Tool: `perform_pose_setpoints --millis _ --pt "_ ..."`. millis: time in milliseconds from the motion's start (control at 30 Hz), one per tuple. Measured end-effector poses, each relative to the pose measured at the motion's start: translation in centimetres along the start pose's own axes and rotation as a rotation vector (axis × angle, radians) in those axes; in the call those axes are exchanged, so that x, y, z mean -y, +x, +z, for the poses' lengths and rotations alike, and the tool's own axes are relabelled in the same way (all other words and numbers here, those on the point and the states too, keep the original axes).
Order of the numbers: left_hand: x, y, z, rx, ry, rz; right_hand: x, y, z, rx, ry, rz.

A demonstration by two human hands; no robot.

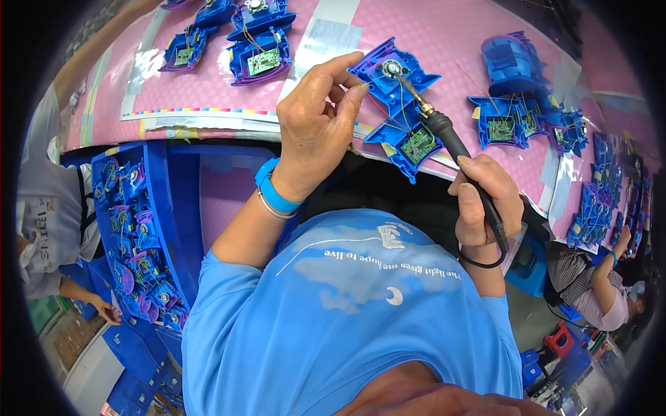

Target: Soldering components or wires onto small electronic circuit boards at a factory workbench.

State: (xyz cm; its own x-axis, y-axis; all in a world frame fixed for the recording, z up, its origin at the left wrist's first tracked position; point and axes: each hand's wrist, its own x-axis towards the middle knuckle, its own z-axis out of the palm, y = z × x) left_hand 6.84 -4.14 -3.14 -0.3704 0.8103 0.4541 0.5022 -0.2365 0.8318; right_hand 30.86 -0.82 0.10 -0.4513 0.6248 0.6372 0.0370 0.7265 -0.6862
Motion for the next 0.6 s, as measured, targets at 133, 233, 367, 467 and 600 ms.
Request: perform_pose_setpoints --millis 133,233,367,467,600 --pt "0.17 0.24 0.49 -0.056 0.020 0.082 -0.24 0.02 0.13 0.021 -0.009 0.012" --pt "0.25 0.28 0.56 -0.054 0.030 0.083 -0.38 0.14 0.36 0.025 -0.001 0.021" --pt "0.28 0.27 0.57 -0.046 0.036 0.093 -0.58 0.27 0.47 0.015 0.021 0.014" --pt "0.24 0.32 0.58 -0.044 0.031 0.082 -0.72 0.28 0.43 0.024 0.009 0.032" --pt "0.31 0.39 0.59 -0.042 0.036 0.088 -0.60 0.21 0.55 -0.010 0.006 0.086"
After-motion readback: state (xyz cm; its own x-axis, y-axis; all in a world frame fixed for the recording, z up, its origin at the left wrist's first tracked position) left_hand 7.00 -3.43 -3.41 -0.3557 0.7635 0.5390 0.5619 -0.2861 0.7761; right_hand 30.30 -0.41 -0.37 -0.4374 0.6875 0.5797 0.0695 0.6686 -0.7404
